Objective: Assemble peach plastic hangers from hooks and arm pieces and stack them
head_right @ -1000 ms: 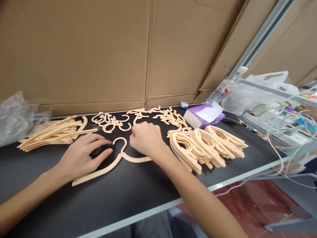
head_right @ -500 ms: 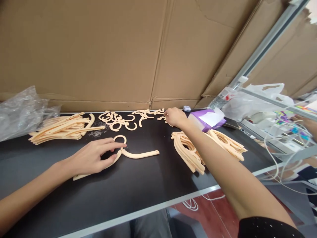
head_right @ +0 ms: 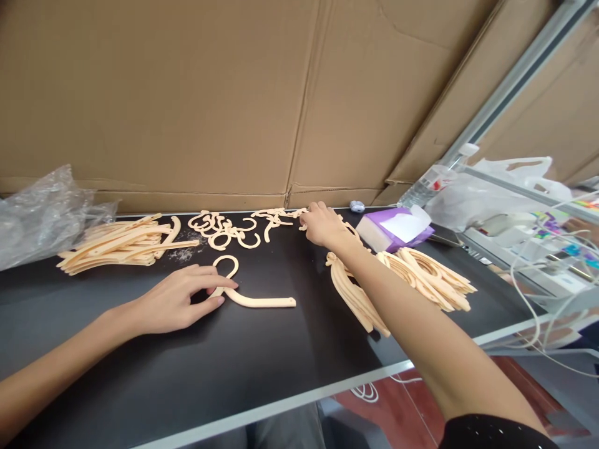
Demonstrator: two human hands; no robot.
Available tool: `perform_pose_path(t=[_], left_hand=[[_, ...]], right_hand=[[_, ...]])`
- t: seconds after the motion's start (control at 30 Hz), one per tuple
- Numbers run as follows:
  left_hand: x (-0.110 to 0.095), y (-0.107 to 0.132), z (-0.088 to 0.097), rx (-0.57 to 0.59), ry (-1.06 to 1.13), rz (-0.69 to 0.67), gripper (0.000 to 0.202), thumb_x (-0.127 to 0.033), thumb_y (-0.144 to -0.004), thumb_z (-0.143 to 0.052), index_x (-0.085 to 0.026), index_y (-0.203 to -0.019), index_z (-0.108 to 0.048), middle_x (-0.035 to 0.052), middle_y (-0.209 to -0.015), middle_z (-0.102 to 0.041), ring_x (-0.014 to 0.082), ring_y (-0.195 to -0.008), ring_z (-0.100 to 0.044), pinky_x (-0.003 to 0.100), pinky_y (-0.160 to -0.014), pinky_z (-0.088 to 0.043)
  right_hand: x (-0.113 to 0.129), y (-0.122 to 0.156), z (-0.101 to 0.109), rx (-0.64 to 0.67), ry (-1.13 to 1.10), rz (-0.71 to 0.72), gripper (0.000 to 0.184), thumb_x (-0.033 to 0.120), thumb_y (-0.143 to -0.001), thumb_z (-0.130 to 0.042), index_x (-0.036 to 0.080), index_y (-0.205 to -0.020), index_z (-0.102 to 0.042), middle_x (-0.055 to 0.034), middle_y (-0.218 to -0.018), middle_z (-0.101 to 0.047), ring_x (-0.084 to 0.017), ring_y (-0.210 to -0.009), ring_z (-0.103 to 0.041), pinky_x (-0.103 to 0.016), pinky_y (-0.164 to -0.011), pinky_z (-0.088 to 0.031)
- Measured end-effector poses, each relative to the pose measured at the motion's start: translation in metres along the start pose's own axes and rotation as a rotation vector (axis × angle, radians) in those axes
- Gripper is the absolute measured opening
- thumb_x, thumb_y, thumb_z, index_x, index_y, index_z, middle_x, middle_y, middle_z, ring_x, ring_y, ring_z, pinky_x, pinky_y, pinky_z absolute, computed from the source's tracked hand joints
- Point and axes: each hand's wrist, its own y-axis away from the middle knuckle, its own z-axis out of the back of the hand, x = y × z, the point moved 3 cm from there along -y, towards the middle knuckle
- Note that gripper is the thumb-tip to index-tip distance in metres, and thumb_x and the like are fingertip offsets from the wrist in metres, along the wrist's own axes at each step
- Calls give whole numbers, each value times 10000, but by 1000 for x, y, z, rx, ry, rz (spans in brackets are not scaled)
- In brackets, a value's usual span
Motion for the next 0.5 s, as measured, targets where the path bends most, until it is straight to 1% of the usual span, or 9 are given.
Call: perform_pose_path(t=[0.07, 0.13, 0.23, 0.3, 0.37, 0.43, 0.5], left_hand=[[0, 0, 2, -4, 17, 6, 318, -328, -980, -494, -274, -1203, -715, 7, -874, -673, 173, -828, -628, 300, -808, -456], [-1, 0, 5, 0, 38, 10, 303, -318, -974, -502, -253, -1177, -718, -5, -806, -653, 158, -775, -619, 269, -740, -454], [-2, -1, 8, -17, 61, 10, 290, -299, -964, -512, -227, -1145, -726, -17, -738, -627, 131, -677, -584, 239, -641, -426], [-2, -1, 9, -35, 65, 3, 281, -296, -955, -523, -218, -1126, -732, -19, -722, -619, 119, -634, -556, 234, -616, -414], [-3, -2, 9, -37, 68, -2, 273, -290, -948, -531, -209, -1114, -733, -19, -721, -616, 114, -618, -539, 232, -609, -410], [-3, -2, 9, -34, 76, 1, 270, -279, -940, -536, -204, -1107, -733, -19, -721, -612, 113, -618, -536, 231, -613, -411], [-4, -2, 8, -25, 89, 12, 269, -263, -928, -545, -202, -1109, -734, -21, -724, -607, 112, -616, -533, 232, -618, -412]], right_hand=[[0, 4, 8, -43, -18, 27, 333, 92, -898, -514, 166, -1110, -760, -182, -1201, -638, -317, -1164, -531, -404, -955, -421], [1, 6, 18, -98, -51, 48, 295, 115, -899, -528, 166, -1083, -753, -165, -1168, -667, -306, -1146, -547, -396, -951, -420], [15, 10, 37, -197, -129, 74, 282, 169, -951, -482, 163, -1092, -726, -129, -1138, -713, -273, -1122, -580, -371, -958, -420], [34, 17, 49, -287, -212, 99, 296, 205, -987, -438, 177, -1121, -700, -94, -1142, -728, -240, -1115, -602, -346, -964, -424], [56, 29, 57, -491, -439, 135, 226, 216, -959, -497, 185, -1032, -709, -67, -1039, -751, -229, -1021, -647, -342, -929, -442], [80, 44, 57, -588, -569, 209, 205, 204, -949, -505, 197, -997, -704, -51, -1014, -758, -214, -987, -664, -331, -903, -454], [99, 59, 51, -670, -567, 290, 219, 159, -937, -487, 195, -964, -702, -56, -972, -763, -209, -947, -667, -337, -886, -450]])
